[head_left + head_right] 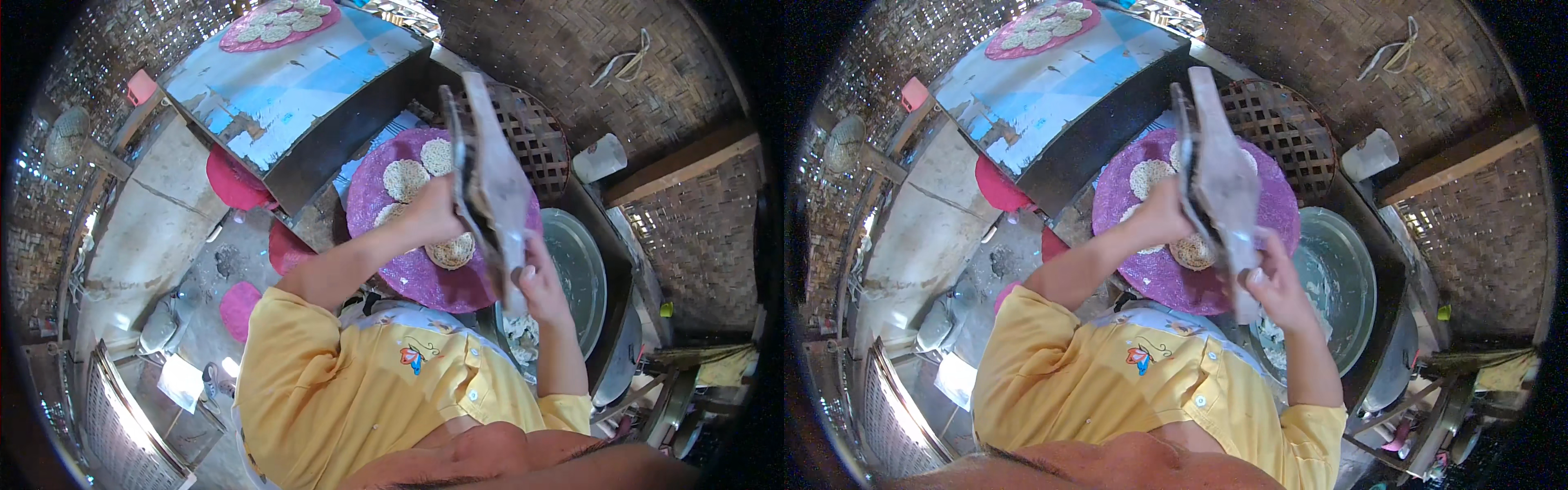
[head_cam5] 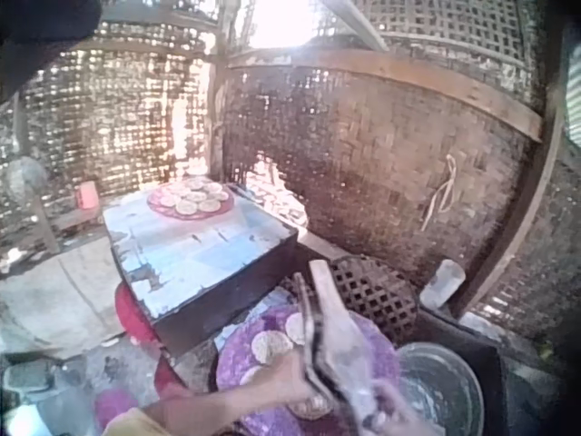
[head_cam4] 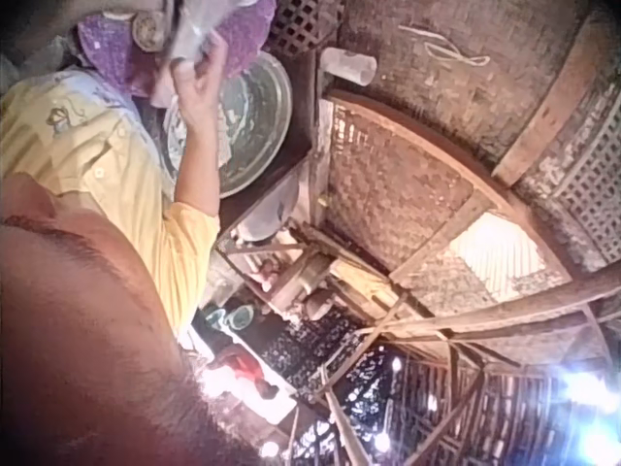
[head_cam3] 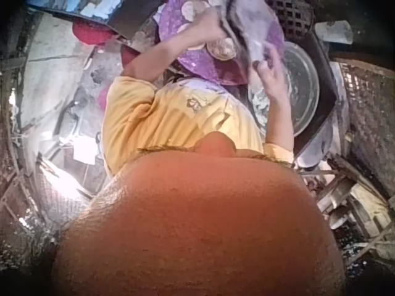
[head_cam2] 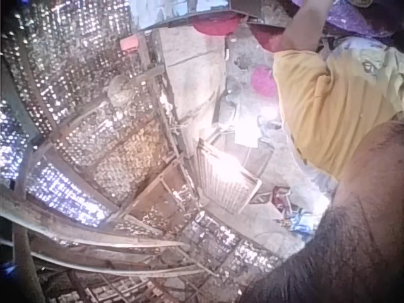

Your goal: The person uses a wooden tool and a spoon to place dough into a circular ring mold on a purple tray, presses the dough flat, and then removes the ring. The person repeats this process several times to create multiple dough discs.

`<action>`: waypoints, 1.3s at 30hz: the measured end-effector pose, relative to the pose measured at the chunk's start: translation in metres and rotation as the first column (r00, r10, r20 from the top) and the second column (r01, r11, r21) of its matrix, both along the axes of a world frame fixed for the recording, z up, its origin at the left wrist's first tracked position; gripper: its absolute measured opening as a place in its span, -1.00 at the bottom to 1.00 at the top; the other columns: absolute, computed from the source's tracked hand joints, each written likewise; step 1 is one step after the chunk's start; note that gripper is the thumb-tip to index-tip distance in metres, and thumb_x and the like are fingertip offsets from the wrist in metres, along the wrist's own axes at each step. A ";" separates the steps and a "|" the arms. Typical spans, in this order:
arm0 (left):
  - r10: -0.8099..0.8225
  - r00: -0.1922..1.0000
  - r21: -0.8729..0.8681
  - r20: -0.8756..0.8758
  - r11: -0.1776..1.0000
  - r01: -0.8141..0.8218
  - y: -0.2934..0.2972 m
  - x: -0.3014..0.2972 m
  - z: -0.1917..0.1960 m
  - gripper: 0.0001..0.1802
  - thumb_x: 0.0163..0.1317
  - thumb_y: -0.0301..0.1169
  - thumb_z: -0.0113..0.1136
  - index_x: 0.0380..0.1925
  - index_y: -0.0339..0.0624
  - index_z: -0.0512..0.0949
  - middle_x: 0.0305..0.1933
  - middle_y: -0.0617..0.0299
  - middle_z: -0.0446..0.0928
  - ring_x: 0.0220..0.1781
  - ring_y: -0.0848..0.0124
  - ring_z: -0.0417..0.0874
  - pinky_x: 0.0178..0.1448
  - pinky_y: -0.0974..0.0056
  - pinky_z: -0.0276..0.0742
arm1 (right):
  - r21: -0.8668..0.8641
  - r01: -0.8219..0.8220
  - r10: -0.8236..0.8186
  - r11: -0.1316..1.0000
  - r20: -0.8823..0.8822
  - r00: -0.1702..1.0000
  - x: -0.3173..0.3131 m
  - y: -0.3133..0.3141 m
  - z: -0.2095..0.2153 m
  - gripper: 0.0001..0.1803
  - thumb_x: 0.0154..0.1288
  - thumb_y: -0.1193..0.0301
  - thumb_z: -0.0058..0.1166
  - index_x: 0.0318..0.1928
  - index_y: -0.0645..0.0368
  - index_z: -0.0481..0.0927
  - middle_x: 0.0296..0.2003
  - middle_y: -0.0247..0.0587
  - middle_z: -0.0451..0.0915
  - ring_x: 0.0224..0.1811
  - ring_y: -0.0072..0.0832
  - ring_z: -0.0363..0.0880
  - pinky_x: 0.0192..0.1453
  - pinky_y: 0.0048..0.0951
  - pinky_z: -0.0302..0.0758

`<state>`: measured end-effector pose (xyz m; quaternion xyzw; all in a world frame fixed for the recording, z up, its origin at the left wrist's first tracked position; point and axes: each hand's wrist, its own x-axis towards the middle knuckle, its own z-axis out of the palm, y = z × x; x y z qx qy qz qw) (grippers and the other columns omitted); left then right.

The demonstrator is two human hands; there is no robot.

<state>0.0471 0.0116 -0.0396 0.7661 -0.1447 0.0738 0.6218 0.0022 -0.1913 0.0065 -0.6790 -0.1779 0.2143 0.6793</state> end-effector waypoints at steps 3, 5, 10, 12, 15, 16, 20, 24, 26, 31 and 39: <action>0.037 0.999 -0.289 0.012 0.957 -0.032 0.026 0.000 -0.025 -0.73 -0.07 -0.46 0.24 -0.29 -0.20 0.51 -0.30 0.18 0.56 -0.30 0.42 0.57 -0.17 0.30 0.49 | -0.130 -0.009 0.037 0.992 0.212 0.977 0.023 0.008 -0.022 -0.51 0.08 0.17 0.09 -0.03 0.18 0.39 -0.33 -0.24 0.49 -0.37 -0.49 0.49 -0.30 -0.49 0.42; -0.012 1.000 -0.467 -0.004 0.884 0.009 0.053 -0.009 -0.032 -0.73 -0.07 -0.45 0.24 -0.29 -0.20 0.51 -0.30 0.18 0.56 -0.29 0.42 0.57 -0.17 0.30 0.49 | -0.312 0.119 0.016 0.943 0.400 0.916 0.038 0.010 -0.035 -0.61 0.07 0.20 0.10 -0.15 0.19 0.52 -0.37 -0.22 0.52 -0.38 -0.44 0.51 -0.28 -0.45 0.41; 0.090 0.983 -0.681 -0.158 0.711 -0.175 0.103 -0.045 -0.040 -0.73 -0.07 -0.45 0.24 -0.30 -0.20 0.51 -0.30 0.17 0.56 -0.29 0.41 0.57 -0.15 0.30 0.48 | -0.666 0.370 -0.018 0.648 0.472 0.881 0.052 0.003 -0.069 -0.73 0.01 0.24 0.11 -0.51 0.23 0.59 -0.43 -0.03 0.54 -0.36 -0.15 0.52 -0.26 -0.28 0.41; 0.146 0.971 -0.713 -0.188 0.660 -0.237 0.119 -0.060 -0.044 -0.73 -0.08 -0.44 0.24 -0.30 -0.20 0.51 -0.30 0.17 0.56 -0.28 0.41 0.57 -0.15 0.29 0.48 | -0.699 0.340 0.005 0.629 0.440 0.898 0.053 0.007 -0.071 -0.72 0.00 0.22 0.12 -0.51 0.22 0.59 -0.44 -0.03 0.54 -0.36 -0.15 0.52 -0.25 -0.26 0.41; 0.197 0.956 -0.727 -0.216 0.621 -0.292 0.130 -0.072 -0.047 -0.73 -0.08 -0.44 0.24 -0.30 -0.20 0.51 -0.31 0.17 0.56 -0.28 0.41 0.57 -0.14 0.29 0.48 | -0.756 0.308 0.046 0.578 0.407 0.912 0.055 0.011 -0.074 -0.72 -0.02 0.21 0.13 -0.51 0.21 0.59 -0.45 -0.04 0.54 -0.36 -0.15 0.52 -0.25 -0.22 0.41; 0.208 0.952 -0.729 -0.223 0.613 -0.304 0.132 -0.074 -0.048 -0.73 -0.08 -0.44 0.24 -0.30 -0.20 0.51 -0.31 0.17 0.56 -0.28 0.41 0.57 -0.14 0.29 0.48 | -0.782 0.305 0.068 0.544 0.404 0.912 0.056 0.011 -0.075 -0.72 -0.03 0.21 0.13 -0.52 0.21 0.59 -0.45 -0.04 0.54 -0.35 -0.14 0.52 -0.24 -0.21 0.41; 0.240 0.941 -0.724 -0.239 0.601 -0.338 0.134 -0.083 -0.048 -0.73 -0.08 -0.43 0.24 -0.31 -0.20 0.51 -0.31 0.16 0.56 -0.27 0.40 0.56 -0.13 0.29 0.47 | -0.796 0.312 0.094 0.520 0.416 0.905 0.053 0.017 -0.071 -0.74 -0.06 0.23 0.13 -0.54 0.20 0.59 -0.46 -0.04 0.54 -0.36 -0.14 0.52 -0.25 -0.22 0.42; 0.256 0.935 -0.721 -0.247 0.595 -0.353 0.136 -0.087 -0.047 -0.73 -0.08 -0.43 0.24 -0.31 -0.20 0.51 -0.31 0.16 0.56 -0.27 0.40 0.56 -0.12 0.29 0.47 | -0.722 0.376 0.076 0.581 0.508 0.858 0.051 0.017 -0.063 -0.75 -0.09 0.25 0.12 -0.56 0.21 0.59 -0.48 -0.05 0.53 -0.37 -0.14 0.52 -0.27 -0.23 0.43; 0.256 0.934 -0.720 -0.250 0.596 -0.356 0.136 -0.087 -0.048 -0.73 -0.08 -0.43 0.24 -0.31 -0.20 0.51 -0.32 0.16 0.56 -0.26 0.40 0.56 -0.11 0.29 0.47 | -0.717 0.386 0.065 0.580 0.512 0.856 0.053 0.017 -0.063 -0.75 -0.09 0.25 0.12 -0.56 0.21 0.59 -0.48 -0.06 0.53 -0.38 -0.14 0.52 -0.27 -0.23 0.43; 0.269 0.929 -0.717 -0.256 0.592 -0.368 0.136 -0.091 -0.045 -0.73 -0.08 -0.42 0.25 -0.31 -0.20 0.51 -0.32 0.15 0.55 -0.26 0.39 0.56 -0.10 0.28 0.46 | -0.774 0.325 0.108 0.544 0.449 0.887 0.053 0.019 -0.066 -0.75 -0.09 0.26 0.10 -0.58 0.21 0.58 -0.47 -0.05 0.54 -0.38 -0.15 0.52 -0.27 -0.23 0.43; 0.275 0.919 -0.709 -0.281 0.585 -0.392 0.138 -0.096 -0.050 -0.73 -0.08 -0.41 0.25 -0.32 -0.20 0.51 -0.33 0.14 0.55 -0.25 0.39 0.56 -0.08 0.28 0.46 | -0.607 0.414 -0.066 0.679 0.511 0.857 0.046 -0.013 -0.049 -0.79 -0.08 0.32 0.11 -0.60 0.24 0.57 -0.54 -0.08 0.53 -0.43 -0.21 0.51 -0.31 -0.31 0.41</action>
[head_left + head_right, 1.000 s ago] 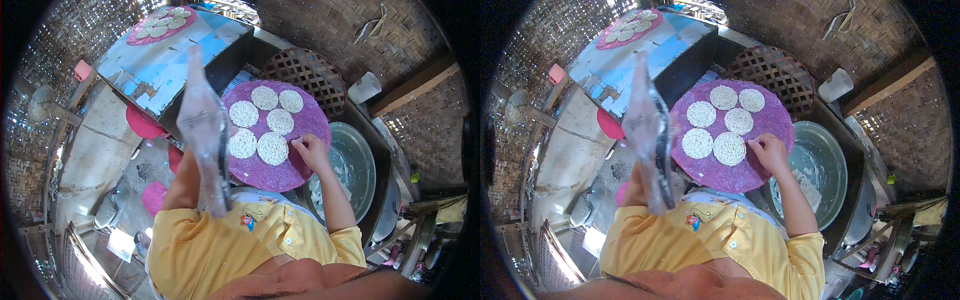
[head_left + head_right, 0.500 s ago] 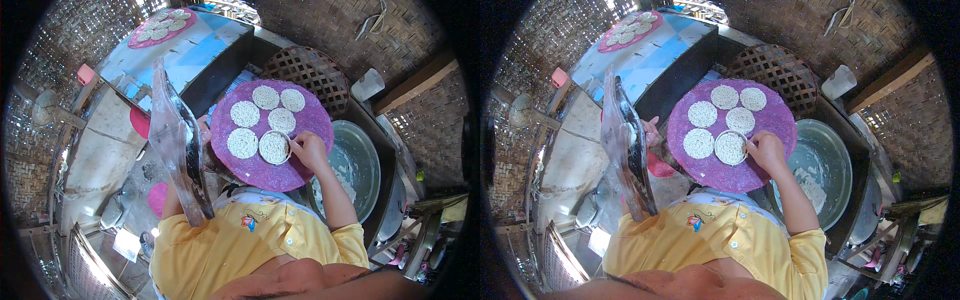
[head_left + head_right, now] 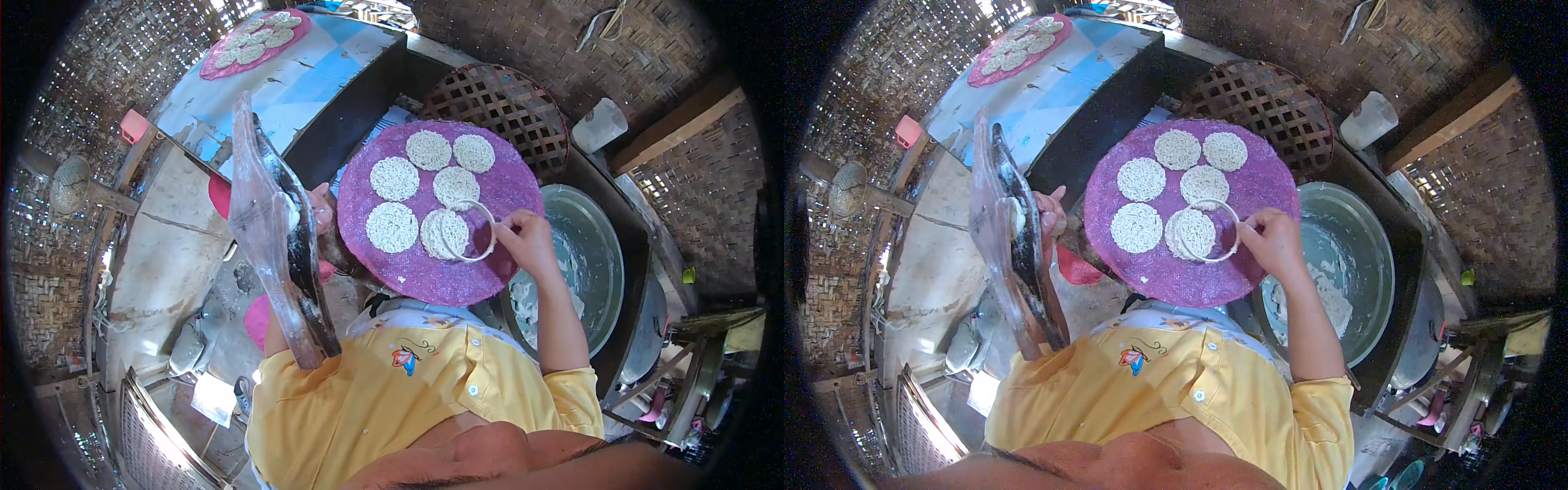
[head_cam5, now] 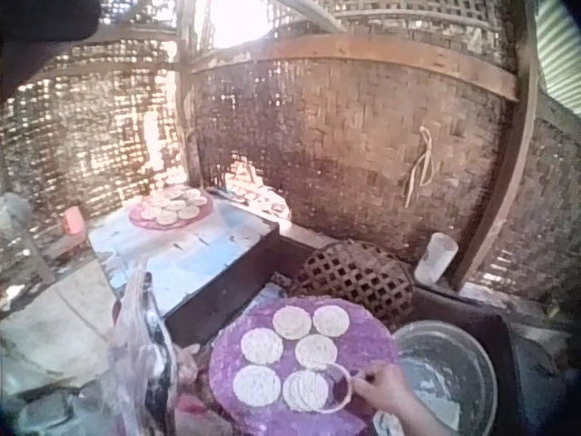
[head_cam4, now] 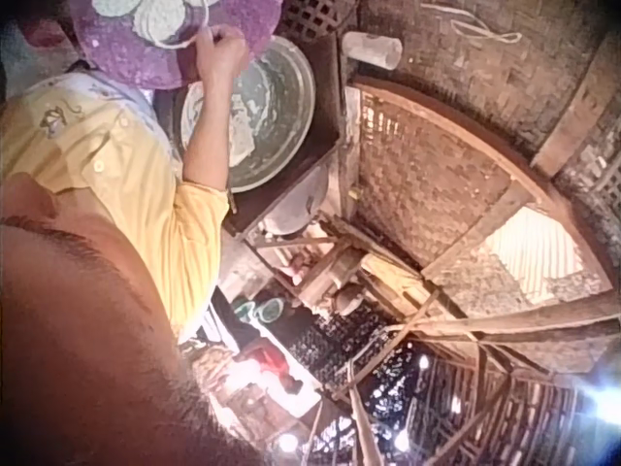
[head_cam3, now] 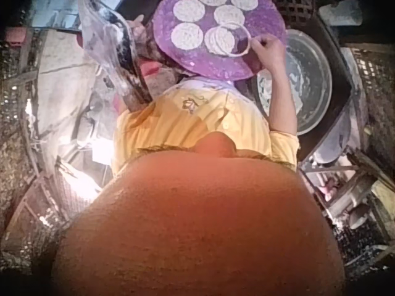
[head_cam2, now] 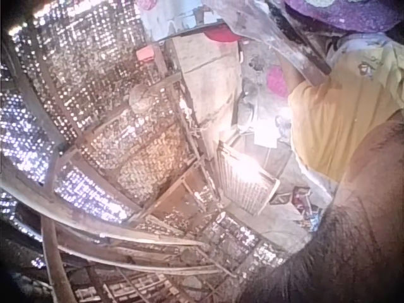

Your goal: The person uses a wooden tool and a spoon to place dough into a circular ring mold on a purple tray, presses the dough flat, and then removes the ring. The person repeats this process several times to create multiple dough discs.

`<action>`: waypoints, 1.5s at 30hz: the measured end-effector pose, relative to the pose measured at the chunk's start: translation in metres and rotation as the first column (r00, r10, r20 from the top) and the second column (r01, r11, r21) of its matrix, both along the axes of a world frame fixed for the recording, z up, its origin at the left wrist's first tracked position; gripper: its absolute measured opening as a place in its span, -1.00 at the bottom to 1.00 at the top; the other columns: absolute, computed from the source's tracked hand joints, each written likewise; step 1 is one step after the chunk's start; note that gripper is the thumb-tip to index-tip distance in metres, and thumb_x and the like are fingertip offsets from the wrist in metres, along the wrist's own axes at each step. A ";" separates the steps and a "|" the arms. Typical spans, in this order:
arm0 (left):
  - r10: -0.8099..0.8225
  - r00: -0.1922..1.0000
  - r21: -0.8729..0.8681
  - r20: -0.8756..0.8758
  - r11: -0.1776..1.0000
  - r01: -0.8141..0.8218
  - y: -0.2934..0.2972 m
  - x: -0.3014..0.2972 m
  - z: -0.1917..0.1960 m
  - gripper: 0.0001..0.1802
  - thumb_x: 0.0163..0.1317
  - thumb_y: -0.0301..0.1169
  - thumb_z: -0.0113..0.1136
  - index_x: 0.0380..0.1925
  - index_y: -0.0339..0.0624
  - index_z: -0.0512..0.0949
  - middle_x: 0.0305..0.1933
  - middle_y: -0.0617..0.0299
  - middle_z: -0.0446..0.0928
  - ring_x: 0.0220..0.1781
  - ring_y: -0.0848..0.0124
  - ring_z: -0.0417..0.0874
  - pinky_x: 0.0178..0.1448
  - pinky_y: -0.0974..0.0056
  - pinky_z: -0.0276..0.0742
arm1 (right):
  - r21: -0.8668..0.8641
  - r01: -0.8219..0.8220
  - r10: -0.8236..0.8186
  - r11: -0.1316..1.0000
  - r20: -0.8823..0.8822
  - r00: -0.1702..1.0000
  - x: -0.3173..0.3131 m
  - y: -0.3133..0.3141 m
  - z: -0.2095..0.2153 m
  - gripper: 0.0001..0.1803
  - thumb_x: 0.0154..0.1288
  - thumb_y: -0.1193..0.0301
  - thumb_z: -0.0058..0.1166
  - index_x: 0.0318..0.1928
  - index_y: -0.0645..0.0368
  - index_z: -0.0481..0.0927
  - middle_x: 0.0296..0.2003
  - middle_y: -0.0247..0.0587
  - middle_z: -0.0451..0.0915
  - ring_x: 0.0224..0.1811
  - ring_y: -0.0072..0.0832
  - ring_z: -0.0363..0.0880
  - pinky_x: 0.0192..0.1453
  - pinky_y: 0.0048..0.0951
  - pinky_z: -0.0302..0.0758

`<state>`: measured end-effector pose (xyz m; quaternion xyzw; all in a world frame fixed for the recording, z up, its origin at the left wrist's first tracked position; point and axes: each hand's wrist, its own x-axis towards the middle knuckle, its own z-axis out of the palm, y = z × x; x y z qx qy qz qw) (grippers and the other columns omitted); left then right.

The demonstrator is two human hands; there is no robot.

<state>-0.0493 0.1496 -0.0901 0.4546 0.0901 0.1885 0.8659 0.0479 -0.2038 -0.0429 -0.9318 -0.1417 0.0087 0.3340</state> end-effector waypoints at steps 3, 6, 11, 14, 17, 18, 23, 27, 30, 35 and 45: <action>0.018 1.000 -0.007 -0.008 1.000 -0.018 0.001 -0.007 -0.002 -0.73 -0.09 -0.41 0.25 -0.32 -0.20 0.51 -0.33 0.14 0.55 -0.24 0.38 0.56 -0.07 0.28 0.45 | -0.028 0.084 -0.087 0.996 -0.136 0.987 -0.014 -0.022 0.006 -0.82 -0.10 0.35 0.12 -0.62 0.23 0.58 -0.58 -0.11 0.53 -0.47 -0.27 0.52 -0.35 -0.36 0.41; 0.015 1.000 -0.007 -0.017 1.000 -0.015 0.002 -0.008 -0.002 -0.73 -0.09 -0.40 0.25 -0.32 -0.20 0.51 -0.33 0.14 0.55 -0.24 0.38 0.56 -0.06 0.27 0.45 | -0.039 0.136 -0.141 0.990 -0.160 0.977 -0.022 -0.045 -0.009 -0.82 -0.12 0.35 0.13 -0.62 0.23 0.58 -0.58 -0.11 0.53 -0.52 -0.30 0.51 -0.40 -0.37 0.41; 0.004 1.000 -0.005 -0.018 1.000 -0.004 0.001 -0.006 -0.001 -0.73 -0.09 -0.40 0.25 -0.33 -0.20 0.51 -0.34 0.13 0.55 -0.23 0.38 0.56 -0.05 0.27 0.44 | -0.096 0.167 -0.180 0.981 -0.152 0.972 -0.031 -0.051 -0.017 -0.80 -0.12 0.34 0.13 -0.61 0.24 0.58 -0.55 -0.10 0.54 -0.54 -0.31 0.52 -0.42 -0.38 0.41; -0.012 1.000 0.005 -0.018 1.000 0.012 -0.001 -0.004 0.001 -0.73 -0.09 -0.39 0.25 -0.33 -0.20 0.51 -0.34 0.13 0.55 -0.23 0.37 0.56 -0.04 0.27 0.44 | -0.133 0.168 -0.188 0.977 -0.155 0.970 -0.034 -0.046 -0.018 -0.78 -0.11 0.31 0.14 -0.60 0.24 0.58 -0.54 -0.09 0.55 -0.53 -0.30 0.52 -0.41 -0.38 0.42; -0.021 1.000 0.010 -0.018 1.000 0.021 -0.002 -0.004 0.003 -0.73 -0.09 -0.39 0.25 -0.33 -0.20 0.51 -0.34 0.13 0.55 -0.22 0.37 0.55 -0.04 0.27 0.44 | -0.133 0.173 -0.193 0.976 -0.160 0.968 -0.034 -0.045 -0.012 -0.75 -0.09 0.26 0.16 -0.60 0.23 0.59 -0.54 -0.08 0.54 -0.52 -0.30 0.52 -0.40 -0.38 0.42; -0.017 1.000 0.009 -0.018 1.000 0.017 -0.002 -0.005 0.004 -0.73 -0.09 -0.39 0.25 -0.33 -0.20 0.51 -0.34 0.13 0.55 -0.22 0.37 0.55 -0.03 0.27 0.44 | -0.122 0.182 -0.200 0.976 -0.159 0.967 -0.033 -0.044 -0.009 -0.72 -0.08 0.23 0.17 -0.59 0.23 0.59 -0.54 -0.07 0.53 -0.52 -0.30 0.52 -0.40 -0.38 0.42; -0.005 1.000 0.010 -0.014 1.000 0.005 -0.002 -0.010 0.006 -0.73 -0.09 -0.38 0.25 -0.34 -0.20 0.51 -0.35 0.12 0.55 -0.21 0.36 0.55 -0.02 0.26 0.43 | 0.035 0.366 -0.368 0.930 0.128 0.921 -0.009 -0.064 -0.038 -0.59 -0.04 0.15 0.18 -0.29 0.23 0.56 -0.61 -0.20 0.48 -0.54 -0.37 0.48 -0.40 -0.40 0.40; -0.014 1.000 0.021 -0.008 1.000 0.014 -0.003 -0.009 0.008 -0.73 -0.09 -0.38 0.25 -0.34 -0.20 0.51 -0.35 0.12 0.54 -0.21 0.36 0.55 -0.01 0.26 0.43 | 0.338 0.448 -0.358 0.828 -0.298 0.885 -0.002 -0.076 -0.061 -0.56 0.08 0.25 0.12 -0.08 0.26 0.42 -0.59 -0.35 0.45 -0.62 -0.57 0.39 -0.57 -0.52 0.33; -0.034 0.999 0.035 -0.008 0.999 0.034 -0.006 -0.004 0.010 -0.73 -0.09 -0.37 0.26 -0.34 -0.20 0.51 -0.35 0.11 0.54 -0.21 0.36 0.55 0.00 0.26 0.43 | 0.515 0.477 -0.153 0.713 -0.549 0.822 -0.005 -0.075 -0.065 -0.68 0.12 0.35 0.08 -0.14 0.25 0.41 -0.56 -0.34 0.46 -0.67 -0.65 0.35 -0.66 -0.61 0.26; -0.016 1.000 0.060 -0.007 0.998 0.017 -0.009 -0.011 0.017 -0.73 -0.10 -0.37 0.26 -0.35 -0.20 0.51 -0.36 0.11 0.54 -0.20 0.35 0.55 0.01 0.26 0.42 | 0.555 0.462 -0.108 0.691 -0.553 0.826 -0.011 -0.074 -0.069 -0.79 0.15 0.41 0.04 -0.22 0.23 0.40 -0.55 -0.34 0.47 -0.69 -0.66 0.34 -0.69 -0.64 0.26; -0.078 0.993 0.301 -0.084 0.948 0.100 -0.028 0.000 0.039 -0.72 -0.10 -0.35 0.26 -0.35 -0.20 0.51 -0.37 0.10 0.54 -0.18 0.34 0.55 0.03 0.25 0.41 | 0.468 0.347 0.221 0.813 -0.798 0.560 -0.086 -0.047 -0.033 -0.83 0.17 0.43 0.02 -0.28 0.27 0.44 -0.48 -0.25 0.52 -0.58 -0.56 0.47 -0.53 -0.58 0.41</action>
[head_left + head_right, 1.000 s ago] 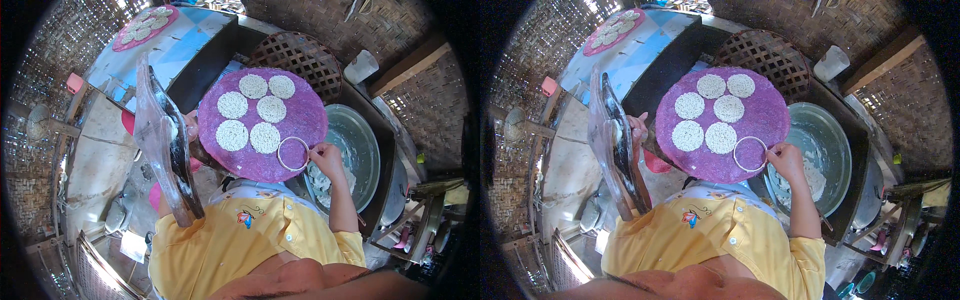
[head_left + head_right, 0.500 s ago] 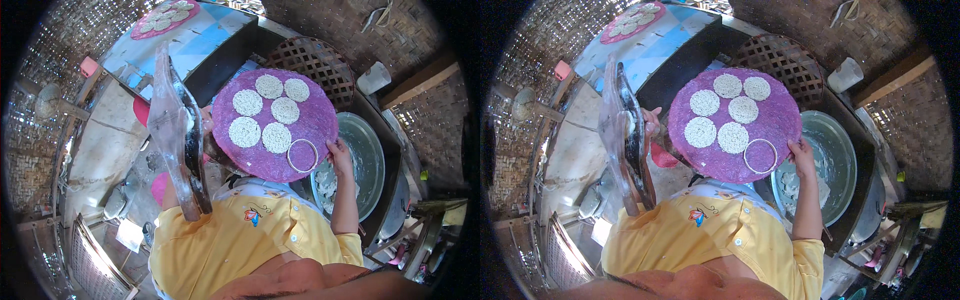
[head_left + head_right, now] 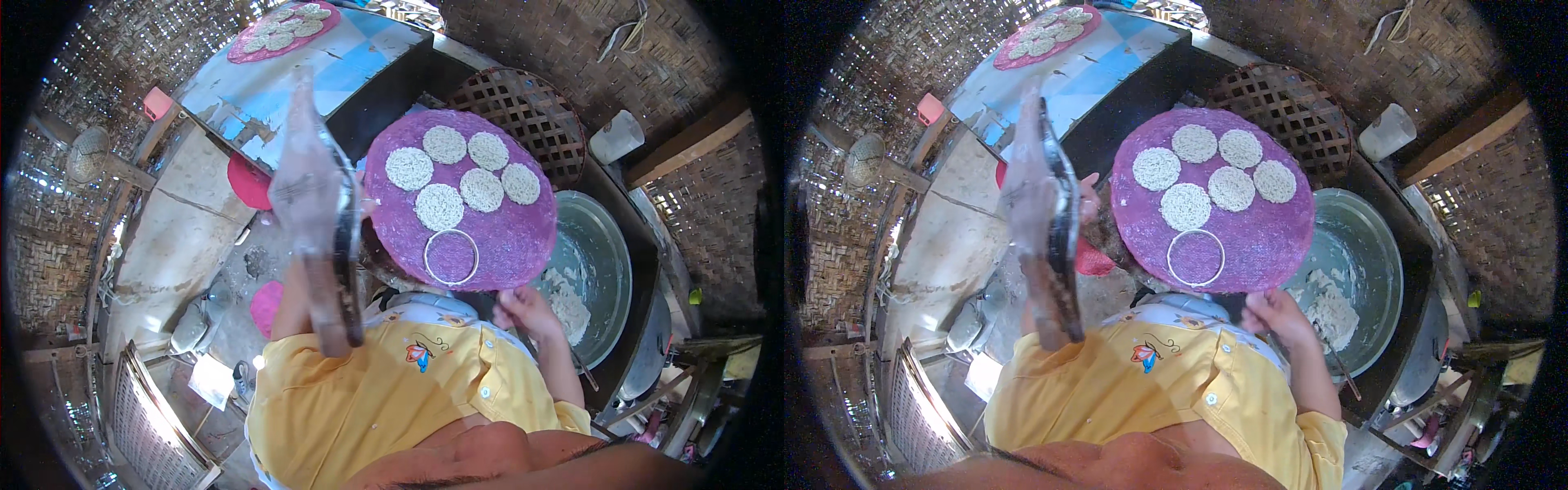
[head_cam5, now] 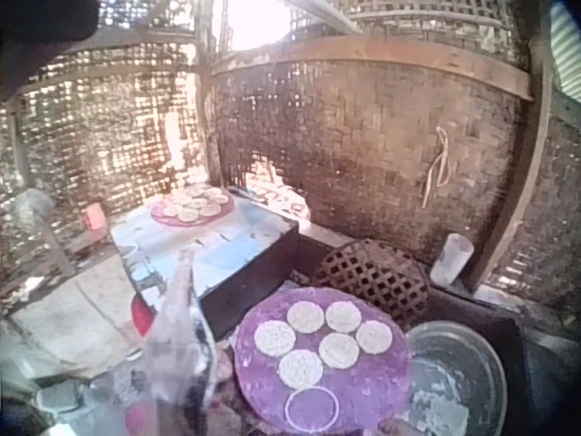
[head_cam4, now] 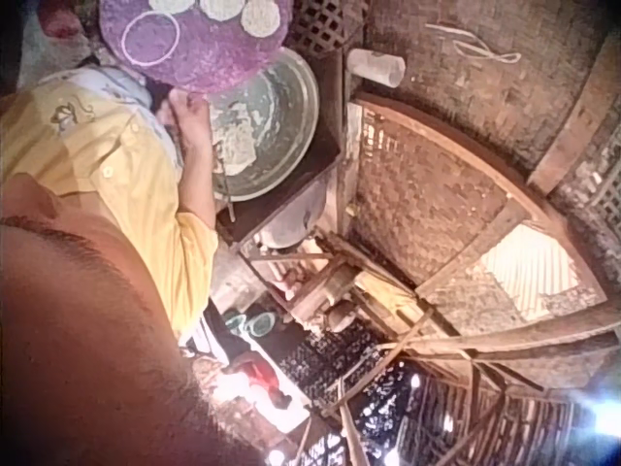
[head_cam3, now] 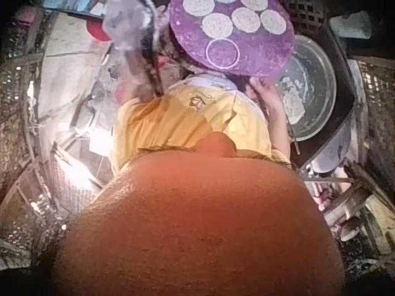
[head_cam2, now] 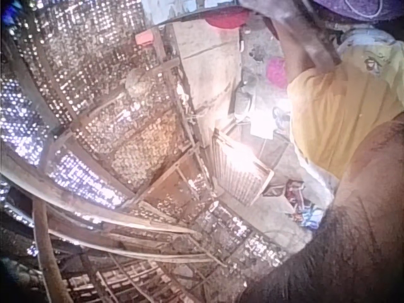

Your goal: The person uses a wooden tool and a spoon to place dough into a circular ring mold on a purple tray, presses the dough flat, and then removes the ring. The person repeats this process several times to create multiple dough discs.

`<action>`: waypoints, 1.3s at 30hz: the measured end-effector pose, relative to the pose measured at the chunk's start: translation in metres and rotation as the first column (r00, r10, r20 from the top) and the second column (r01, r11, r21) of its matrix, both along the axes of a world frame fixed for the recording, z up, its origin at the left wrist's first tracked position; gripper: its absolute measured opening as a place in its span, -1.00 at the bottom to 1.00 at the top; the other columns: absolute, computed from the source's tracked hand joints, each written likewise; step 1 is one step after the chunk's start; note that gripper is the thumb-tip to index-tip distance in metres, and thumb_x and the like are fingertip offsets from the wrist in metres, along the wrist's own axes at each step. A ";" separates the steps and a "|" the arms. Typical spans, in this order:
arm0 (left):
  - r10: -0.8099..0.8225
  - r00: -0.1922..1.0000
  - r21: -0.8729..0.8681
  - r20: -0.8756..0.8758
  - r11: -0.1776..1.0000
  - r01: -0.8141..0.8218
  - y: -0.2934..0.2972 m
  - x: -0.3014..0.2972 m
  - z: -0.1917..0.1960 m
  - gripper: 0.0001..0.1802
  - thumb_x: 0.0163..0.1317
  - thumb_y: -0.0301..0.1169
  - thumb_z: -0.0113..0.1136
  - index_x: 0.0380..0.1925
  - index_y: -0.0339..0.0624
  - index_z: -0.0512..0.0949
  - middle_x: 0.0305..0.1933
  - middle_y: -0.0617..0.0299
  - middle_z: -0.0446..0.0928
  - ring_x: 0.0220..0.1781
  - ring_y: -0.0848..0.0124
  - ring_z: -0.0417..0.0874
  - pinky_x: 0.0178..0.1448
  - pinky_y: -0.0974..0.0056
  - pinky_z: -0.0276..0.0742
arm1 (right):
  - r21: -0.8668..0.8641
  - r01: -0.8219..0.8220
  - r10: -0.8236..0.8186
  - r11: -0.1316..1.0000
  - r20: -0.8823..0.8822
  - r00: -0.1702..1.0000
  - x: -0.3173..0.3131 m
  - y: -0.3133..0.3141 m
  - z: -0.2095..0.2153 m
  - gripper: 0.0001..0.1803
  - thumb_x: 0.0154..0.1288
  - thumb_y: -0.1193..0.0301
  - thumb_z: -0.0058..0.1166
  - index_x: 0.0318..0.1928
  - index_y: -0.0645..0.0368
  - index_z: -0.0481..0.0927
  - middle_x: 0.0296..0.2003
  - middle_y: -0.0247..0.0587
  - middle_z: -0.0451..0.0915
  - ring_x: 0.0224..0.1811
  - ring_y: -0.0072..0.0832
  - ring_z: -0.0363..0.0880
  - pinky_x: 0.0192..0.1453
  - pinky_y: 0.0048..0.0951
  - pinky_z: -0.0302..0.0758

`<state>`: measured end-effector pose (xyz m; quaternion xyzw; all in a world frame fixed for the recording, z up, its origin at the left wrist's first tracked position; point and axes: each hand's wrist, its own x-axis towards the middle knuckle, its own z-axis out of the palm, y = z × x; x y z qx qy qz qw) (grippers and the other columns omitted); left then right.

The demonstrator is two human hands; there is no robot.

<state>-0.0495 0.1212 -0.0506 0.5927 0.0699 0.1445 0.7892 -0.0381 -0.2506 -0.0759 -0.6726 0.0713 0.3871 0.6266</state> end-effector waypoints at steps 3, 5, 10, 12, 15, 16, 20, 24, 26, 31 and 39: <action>-0.069 0.985 0.408 -0.159 0.904 0.129 -0.029 0.019 0.017 -0.72 -0.10 -0.35 0.26 -0.36 -0.21 0.51 -0.37 0.10 0.54 -0.18 0.34 0.55 0.04 0.25 0.41 | -0.248 -0.384 0.417 0.889 0.097 0.904 -0.002 -0.016 0.017 -0.70 0.20 0.28 0.03 -0.24 0.31 0.48 -0.42 -0.24 0.53 -0.44 -0.54 0.50 -0.37 -0.53 0.44; -0.007 0.991 0.660 -0.133 0.745 0.094 -0.064 0.029 0.031 -0.72 -0.10 -0.35 0.26 -0.36 -0.21 0.51 -0.37 0.09 0.54 -0.18 0.34 0.55 0.05 0.25 0.41 | 0.110 -0.303 0.202 0.946 0.531 0.823 -0.004 0.003 0.035 -0.53 0.24 0.09 -0.08 -0.13 0.30 0.45 -0.38 -0.26 0.54 -0.35 -0.55 0.49 -0.22 -0.49 0.43; -0.255 0.900 0.903 0.354 0.342 -0.258 -0.120 0.050 -0.005 -0.39 -0.17 -0.32 0.26 -0.05 -0.29 0.36 -0.07 -0.05 0.45 0.01 0.14 0.47 0.24 0.05 0.16 | 0.251 -0.115 0.047 0.961 0.261 0.964 -0.005 0.045 0.041 -0.27 0.18 -0.20 -0.32 -0.11 0.29 0.40 -0.38 -0.15 0.52 -0.49 -0.48 0.48 -0.44 -0.52 0.41; -0.400 0.891 0.828 0.215 0.559 0.051 -0.112 0.053 0.011 -0.33 -0.15 -0.34 0.26 0.03 -0.29 0.28 0.02 -0.06 0.38 0.11 0.16 0.38 0.26 0.05 0.15 | 0.308 -0.114 0.049 0.944 0.212 0.976 -0.001 0.036 0.050 -0.32 0.21 -0.16 -0.32 -0.13 0.28 0.40 -0.40 -0.17 0.52 -0.52 -0.50 0.47 -0.48 -0.53 0.40; -0.631 0.711 0.237 0.309 0.775 0.585 -0.098 0.073 0.020 -0.23 0.01 -0.16 0.16 0.17 -0.28 0.11 0.24 -0.08 0.13 0.31 0.18 0.12 0.31 0.01 0.06 | 0.353 -0.127 0.088 0.927 0.125 0.988 0.007 0.020 0.060 -0.37 0.24 -0.13 -0.32 -0.19 0.27 0.41 -0.45 -0.16 0.51 -0.60 -0.52 0.45 -0.61 -0.56 0.36; -0.585 0.716 -0.279 0.380 0.666 0.692 -0.091 0.085 0.040 -0.27 0.05 -0.04 0.06 0.14 -0.26 0.17 0.10 -0.05 0.27 0.20 0.15 0.25 0.26 0.00 0.13 | 0.345 -0.151 0.133 0.926 0.078 0.988 0.010 0.013 0.059 -0.37 0.24 -0.12 -0.32 -0.19 0.27 0.42 -0.47 -0.16 0.51 -0.61 -0.53 0.45 -0.63 -0.56 0.35; -0.498 0.690 -0.733 0.525 0.148 0.664 -0.085 0.109 0.031 -0.31 0.12 0.23 -0.24 -0.08 -0.15 0.39 -0.49 0.16 0.45 -0.31 0.19 0.48 -0.01 0.07 0.34 | 0.196 -0.180 0.181 0.964 0.012 0.983 0.019 0.008 0.064 -0.40 0.28 -0.06 -0.36 -0.21 0.29 0.44 -0.53 -0.12 0.52 -0.68 -0.52 0.45 -0.68 -0.56 0.35; -0.372 0.871 -0.825 0.320 0.342 0.449 -0.100 0.107 0.020 -0.44 0.14 0.17 -0.16 -0.27 -0.11 0.45 -0.74 0.36 0.23 -0.57 0.39 0.31 -0.19 0.17 0.36 | -0.054 -0.237 0.242 0.970 0.092 0.966 0.034 -0.001 0.073 -0.44 0.30 -0.01 -0.33 -0.32 0.28 0.49 -0.63 -0.20 0.51 -0.75 -0.55 0.41 -0.71 -0.58 0.32; -0.355 0.885 -0.835 0.303 0.349 0.426 -0.101 0.103 0.011 -0.45 0.14 0.16 -0.16 -0.29 -0.10 0.46 -0.76 0.37 0.22 -0.60 0.42 0.30 -0.22 0.17 0.36 | -0.163 -0.269 0.291 0.949 0.128 0.948 0.034 0.000 0.078 -0.48 0.28 0.01 -0.26 -0.37 0.25 0.51 -0.67 -0.27 0.49 -0.78 -0.59 0.37 -0.73 -0.59 0.27; -0.300 0.935 -0.860 0.188 0.410 0.304 -0.094 0.088 0.010 -0.51 0.17 0.13 -0.16 -0.39 -0.07 0.46 -0.82 0.42 0.18 -0.70 0.47 0.25 -0.32 0.23 0.36 | -0.161 -0.263 0.286 0.951 0.147 0.947 0.027 0.015 0.074 -0.51 0.28 0.03 -0.24 -0.39 0.23 0.50 -0.65 -0.26 0.49 -0.78 -0.60 0.35 -0.74 -0.57 0.25; -0.266 0.935 -0.799 0.234 0.496 0.341 -0.065 0.100 0.016 -0.50 0.18 0.12 -0.20 -0.38 -0.08 0.45 -0.85 0.44 0.09 -0.77 0.49 0.19 -0.41 0.26 0.33 | -0.255 -0.217 0.292 0.942 0.309 0.905 0.033 0.042 0.056 -0.49 0.23 -0.01 -0.17 -0.45 0.24 0.47 -0.70 -0.30 0.44 -0.80 -0.60 0.33 -0.75 -0.59 0.21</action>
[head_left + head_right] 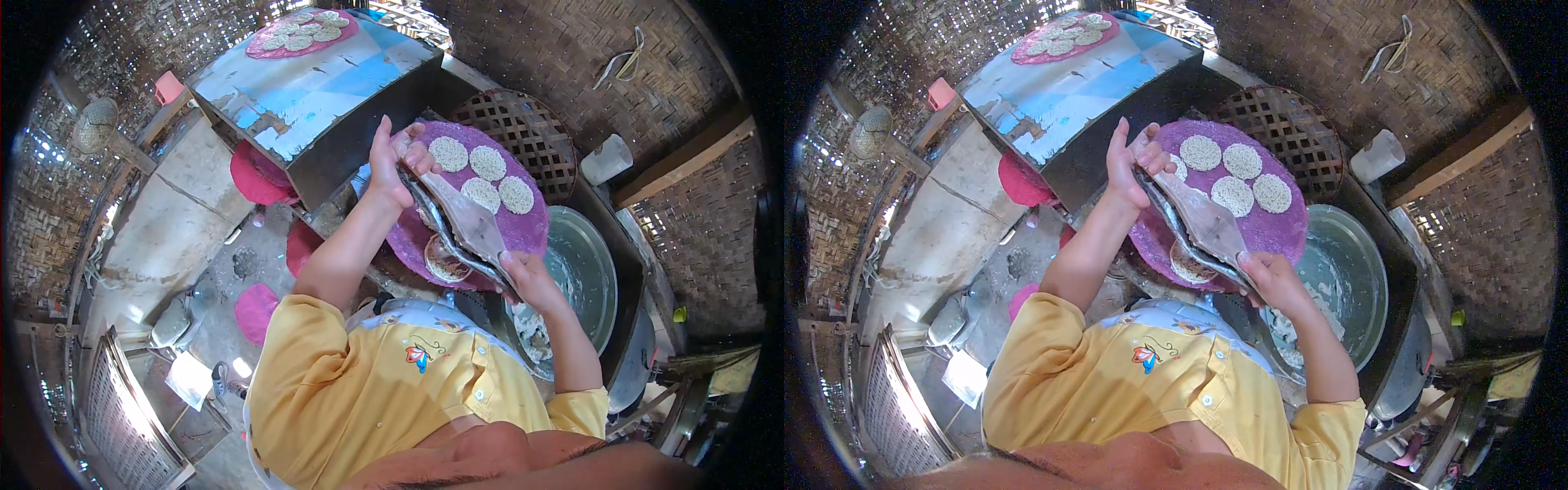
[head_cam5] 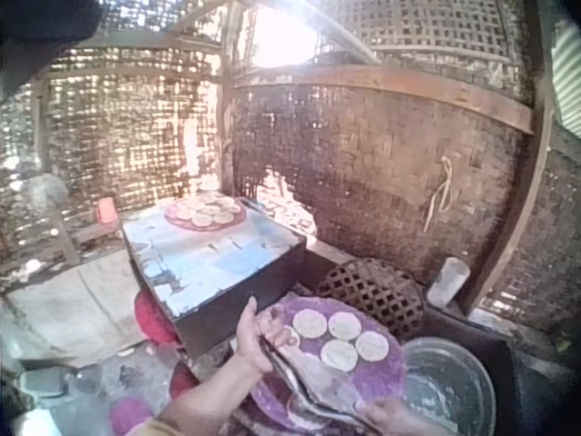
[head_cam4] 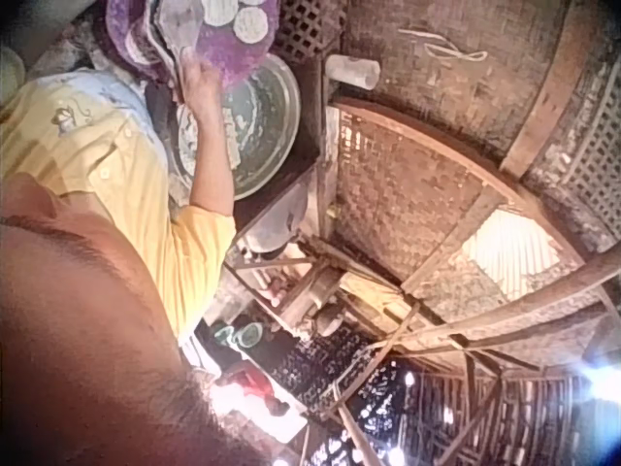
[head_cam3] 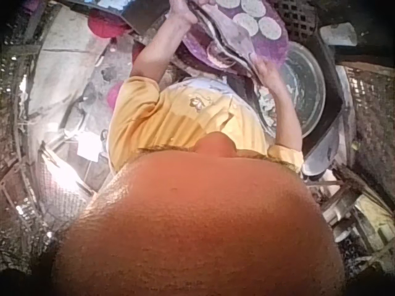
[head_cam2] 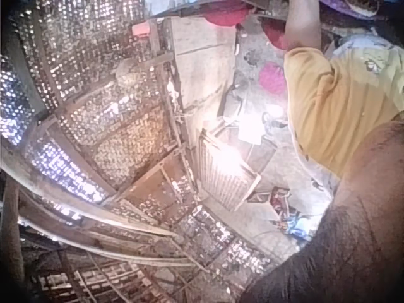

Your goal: The person uses a wooden tool and a spoon to place dough into a circular ring mold on a purple tray, presses the dough flat, and then removes the ring. The person repeats this process several times to create multiple dough discs.

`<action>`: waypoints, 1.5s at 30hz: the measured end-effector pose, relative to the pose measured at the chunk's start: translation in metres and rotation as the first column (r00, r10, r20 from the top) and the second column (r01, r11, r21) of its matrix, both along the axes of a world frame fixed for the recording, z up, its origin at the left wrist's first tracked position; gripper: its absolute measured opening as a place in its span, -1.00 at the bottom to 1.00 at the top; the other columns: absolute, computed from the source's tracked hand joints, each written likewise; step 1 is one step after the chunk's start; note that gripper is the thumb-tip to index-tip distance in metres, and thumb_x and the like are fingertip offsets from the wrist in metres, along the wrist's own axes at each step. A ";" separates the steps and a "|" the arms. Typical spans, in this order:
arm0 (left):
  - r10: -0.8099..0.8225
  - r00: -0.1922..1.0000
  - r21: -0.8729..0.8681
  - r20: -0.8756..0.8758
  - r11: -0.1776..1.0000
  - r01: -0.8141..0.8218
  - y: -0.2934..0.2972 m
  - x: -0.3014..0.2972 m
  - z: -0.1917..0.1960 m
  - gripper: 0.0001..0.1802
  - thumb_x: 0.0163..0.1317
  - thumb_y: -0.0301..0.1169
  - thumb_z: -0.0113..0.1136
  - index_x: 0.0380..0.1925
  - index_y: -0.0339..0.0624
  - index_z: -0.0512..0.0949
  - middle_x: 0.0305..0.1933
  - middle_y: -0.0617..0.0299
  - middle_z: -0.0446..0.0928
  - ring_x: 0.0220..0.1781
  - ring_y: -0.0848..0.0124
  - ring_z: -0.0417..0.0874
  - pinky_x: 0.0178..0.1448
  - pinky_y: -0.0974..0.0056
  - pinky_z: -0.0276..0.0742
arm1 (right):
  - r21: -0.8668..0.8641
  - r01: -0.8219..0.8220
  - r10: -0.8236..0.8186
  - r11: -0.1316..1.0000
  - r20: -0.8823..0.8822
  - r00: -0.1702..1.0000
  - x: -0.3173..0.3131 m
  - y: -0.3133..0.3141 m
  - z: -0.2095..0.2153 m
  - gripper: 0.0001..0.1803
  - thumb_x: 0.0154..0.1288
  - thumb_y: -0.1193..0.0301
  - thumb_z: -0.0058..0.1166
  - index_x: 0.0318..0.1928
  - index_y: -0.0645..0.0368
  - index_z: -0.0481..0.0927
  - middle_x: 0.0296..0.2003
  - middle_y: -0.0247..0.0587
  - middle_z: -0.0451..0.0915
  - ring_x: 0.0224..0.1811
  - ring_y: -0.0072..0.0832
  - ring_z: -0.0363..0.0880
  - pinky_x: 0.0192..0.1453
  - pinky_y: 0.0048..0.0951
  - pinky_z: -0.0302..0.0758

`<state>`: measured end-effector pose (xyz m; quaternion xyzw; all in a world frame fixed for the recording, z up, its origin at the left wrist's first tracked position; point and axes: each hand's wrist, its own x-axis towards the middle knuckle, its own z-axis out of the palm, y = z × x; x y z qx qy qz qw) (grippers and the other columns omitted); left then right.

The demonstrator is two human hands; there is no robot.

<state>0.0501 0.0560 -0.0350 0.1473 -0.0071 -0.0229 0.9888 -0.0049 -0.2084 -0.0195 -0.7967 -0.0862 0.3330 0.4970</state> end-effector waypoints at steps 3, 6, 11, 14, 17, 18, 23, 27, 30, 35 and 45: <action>0.009 1.000 -0.014 -0.008 1.000 -0.009 -0.001 0.006 -0.002 -0.49 0.17 0.13 -0.20 -0.40 -0.08 0.46 -0.86 0.44 0.07 -0.79 0.50 0.16 -0.45 0.29 0.29 | -0.042 0.056 -0.052 0.998 0.104 0.993 0.002 0.003 0.007 -0.55 0.21 0.05 -0.10 -0.48 0.23 0.47 -0.71 -0.33 0.41 -0.80 -0.63 0.30 -0.75 -0.60 0.19; -0.023 0.999 -0.040 -0.029 0.999 0.021 -0.009 0.016 -0.010 -0.43 0.13 0.23 -0.24 -0.47 -0.04 0.42 -0.89 0.41 0.03 -0.82 0.48 0.12 -0.47 0.27 0.25 | -0.092 0.082 -0.065 0.992 0.174 0.983 0.003 -0.002 0.017 -0.58 0.20 0.09 -0.08 -0.50 0.23 0.47 -0.74 -0.36 0.38 -0.81 -0.65 0.27 -0.75 -0.59 0.18; -0.027 0.996 -0.069 -0.085 0.997 0.021 -0.029 0.009 -0.012 -0.42 0.16 0.22 -0.32 -0.58 -0.05 0.35 -0.91 0.41 -0.06 -0.87 0.49 0.00 -0.59 0.31 0.10 | -0.141 0.085 -0.061 0.986 0.161 0.985 -0.001 -0.020 0.019 -0.58 0.19 0.10 -0.07 -0.52 0.23 0.46 -0.78 -0.38 0.35 -0.83 -0.66 0.25 -0.74 -0.57 0.17; 0.001 0.996 -0.010 -0.094 1.000 -0.002 -0.034 0.004 -0.012 -0.41 0.17 0.23 -0.37 -0.63 -0.06 0.29 -0.93 0.41 -0.11 -0.89 0.49 -0.05 -0.62 0.30 0.07 | -0.183 0.091 -0.067 0.979 0.137 0.988 -0.007 -0.024 0.019 -0.58 0.19 0.09 -0.07 -0.52 0.24 0.47 -0.78 -0.37 0.35 -0.82 -0.66 0.25 -0.75 -0.57 0.16; -0.034 0.999 0.007 -0.005 0.999 0.034 -0.033 0.003 -0.014 -0.42 0.18 0.20 -0.33 -0.59 -0.07 0.35 -0.90 0.46 -0.03 -0.87 0.53 0.02 -0.60 0.35 0.14 | -0.145 0.105 -0.090 0.984 0.104 0.990 -0.013 -0.026 0.013 -0.59 0.22 0.11 -0.10 -0.49 0.24 0.47 -0.77 -0.36 0.37 -0.82 -0.67 0.25 -0.75 -0.59 0.16; -0.079 0.997 0.002 0.020 0.997 0.079 -0.030 0.002 -0.010 -0.38 0.17 0.21 -0.35 -0.46 -0.13 0.39 -0.81 0.39 0.13 -0.78 0.50 0.14 -0.53 0.35 0.19 | -0.067 0.101 -0.095 0.993 0.078 0.992 -0.013 -0.026 0.010 -0.60 0.23 0.12 -0.11 -0.47 0.24 0.47 -0.76 -0.36 0.37 -0.82 -0.67 0.25 -0.75 -0.60 0.16; -0.242 0.948 0.300 -0.209 0.906 0.298 -0.034 -0.016 0.009 -0.24 0.20 0.17 -0.40 0.08 -0.33 0.25 0.01 0.00 0.41 -0.01 0.22 0.45 0.09 0.12 0.31 | 0.124 0.140 -0.148 0.982 0.059 0.987 -0.020 -0.028 0.009 -0.63 0.27 0.17 -0.16 -0.42 0.24 0.47 -0.73 -0.37 0.38 -0.82 -0.68 0.24 -0.76 -0.64 0.16; -0.251 0.940 0.897 -0.233 0.317 0.307 -0.053 -0.036 -0.012 -0.41 0.25 -0.07 -0.40 0.11 -0.28 0.22 0.05 0.03 0.40 0.14 0.22 0.36 0.28 0.16 0.10 | 0.203 0.178 -0.198 0.963 0.083 0.977 -0.021 -0.028 0.009 -0.66 0.26 0.18 -0.13 -0.37 0.24 0.47 -0.72 -0.37 0.39 -0.81 -0.68 0.24 -0.75 -0.63 0.15; -0.357 0.926 0.944 -0.125 0.246 0.222 -0.051 -0.025 -0.069 -0.50 0.21 -0.28 -0.41 0.12 -0.26 0.22 0.02 0.06 0.41 0.12 0.28 0.36 0.25 0.22 0.12 | 0.250 0.186 -0.216 0.950 0.099 0.971 -0.023 -0.027 0.005 -0.65 0.25 0.17 -0.13 -0.35 0.25 0.46 -0.70 -0.35 0.40 -0.81 -0.68 0.24 -0.76 -0.64 0.14; -0.438 0.879 0.898 -0.190 0.285 0.337 -0.042 -0.038 -0.044 -0.49 0.28 -0.10 -0.36 -0.12 -0.22 0.49 -0.07 0.08 0.44 -0.04 0.27 0.40 0.11 0.23 0.20 | 0.369 0.226 -0.290 0.902 0.129 0.948 -0.030 -0.028 -0.007 -0.72 0.23 0.24 -0.11 -0.30 0.23 0.48 -0.70 -0.36 0.40 -0.80 -0.68 0.26 -0.74 -0.64 0.17; 0.036 0.888 0.477 0.459 -0.853 -0.212 0.022 -0.072 -0.024 -0.78 -0.24 -0.33 0.31 -0.47 -0.02 0.64 -0.12 0.22 0.39 -0.03 0.20 0.31 -0.01 0.04 0.18 | 0.571 0.468 -0.632 0.675 0.120 0.765 -0.066 -0.069 -0.017 -0.62 0.25 0.15 -0.13 -0.24 0.27 0.45 -0.69 -0.31 0.40 -0.80 -0.65 0.26 -0.76 -0.62 0.17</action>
